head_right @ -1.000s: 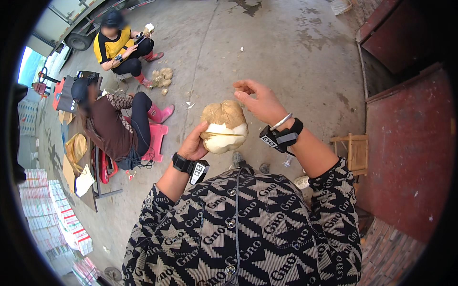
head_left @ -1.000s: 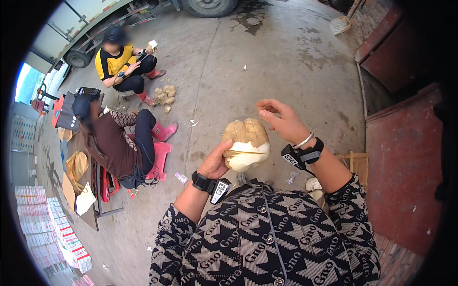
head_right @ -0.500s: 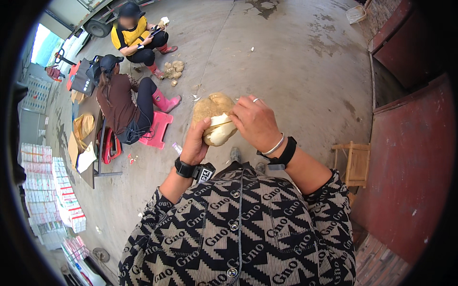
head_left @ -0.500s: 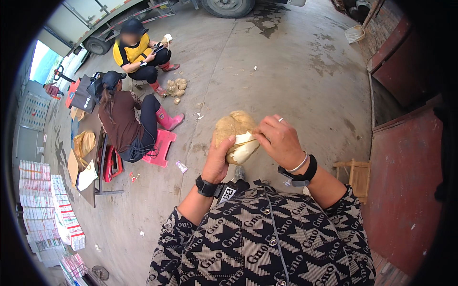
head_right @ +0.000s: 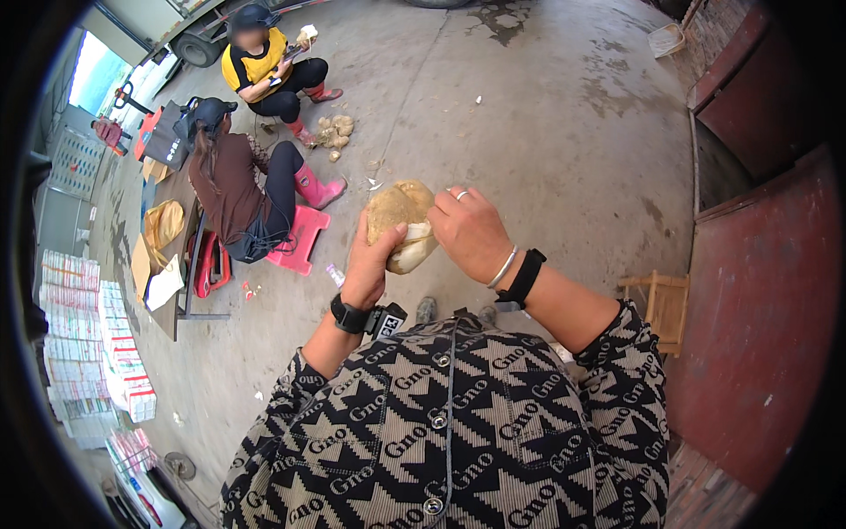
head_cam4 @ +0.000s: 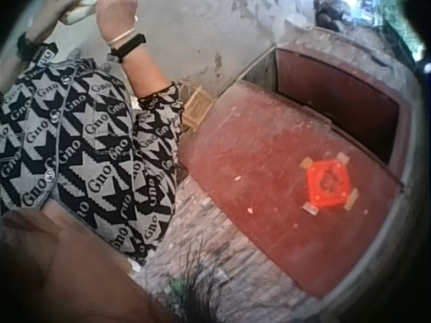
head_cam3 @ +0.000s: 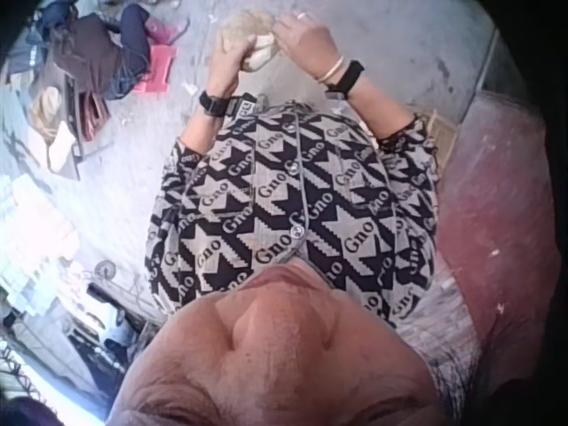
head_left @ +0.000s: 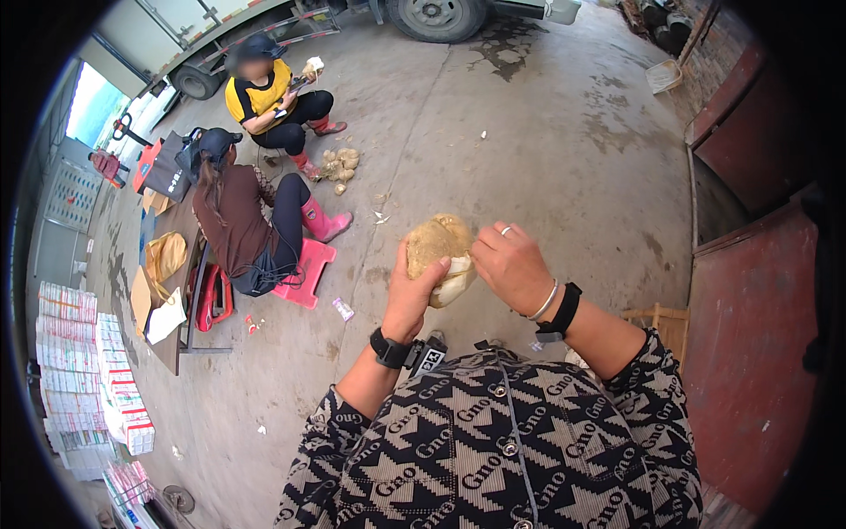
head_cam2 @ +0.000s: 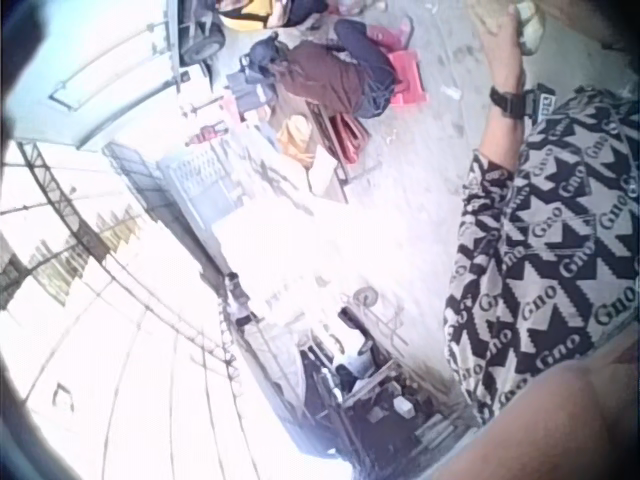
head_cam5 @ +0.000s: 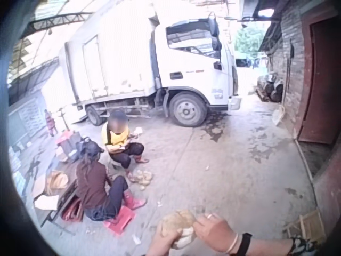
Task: The person selects a large root vegetable from a pile, retrieves a cleaver, and uses it to cut and peel the outer skin. They then continue peeling by hand, removing remaining skin and fibrous strands while others nearby also peel similar vegetables.
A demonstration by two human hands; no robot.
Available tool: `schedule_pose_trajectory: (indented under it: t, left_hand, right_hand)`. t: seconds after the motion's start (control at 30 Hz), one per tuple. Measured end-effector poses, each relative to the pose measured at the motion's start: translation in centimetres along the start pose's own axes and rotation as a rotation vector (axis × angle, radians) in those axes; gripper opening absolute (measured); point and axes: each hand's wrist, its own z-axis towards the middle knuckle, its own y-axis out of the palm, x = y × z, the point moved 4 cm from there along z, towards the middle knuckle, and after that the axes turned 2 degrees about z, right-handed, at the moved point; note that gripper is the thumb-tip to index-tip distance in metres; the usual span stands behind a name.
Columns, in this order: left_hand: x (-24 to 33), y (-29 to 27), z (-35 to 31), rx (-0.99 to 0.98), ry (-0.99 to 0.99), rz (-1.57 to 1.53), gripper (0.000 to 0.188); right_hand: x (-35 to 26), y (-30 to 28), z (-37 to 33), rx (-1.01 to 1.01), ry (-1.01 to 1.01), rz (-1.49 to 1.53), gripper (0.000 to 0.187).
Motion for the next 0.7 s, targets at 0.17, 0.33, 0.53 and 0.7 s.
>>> schedule_pose_trajectory:
  t: [0.17,0.33,0.53,0.7]
  left_hand:
    - [-0.4,-1.5,1.4,-0.011,0.000,-0.013,0.055]
    - [0.2,-4.1,2.2,-0.021,-0.008,-0.060,0.054]
    - [0.9,-6.1,2.5,-0.066,-0.043,-0.121,0.054]
    - [0.4,-7.4,2.3,-0.170,-0.161,-0.229,0.056]
  right_hand:
    - [0.5,2.0,1.2,-0.017,0.147,0.124,0.008]
    - [0.3,3.6,3.2,-0.091,0.208,0.200,0.010]
    - [-0.1,3.8,6.1,0.021,0.104,0.020,0.009]
    - [1.8,4.5,7.6,0.012,0.182,0.008,0.008]
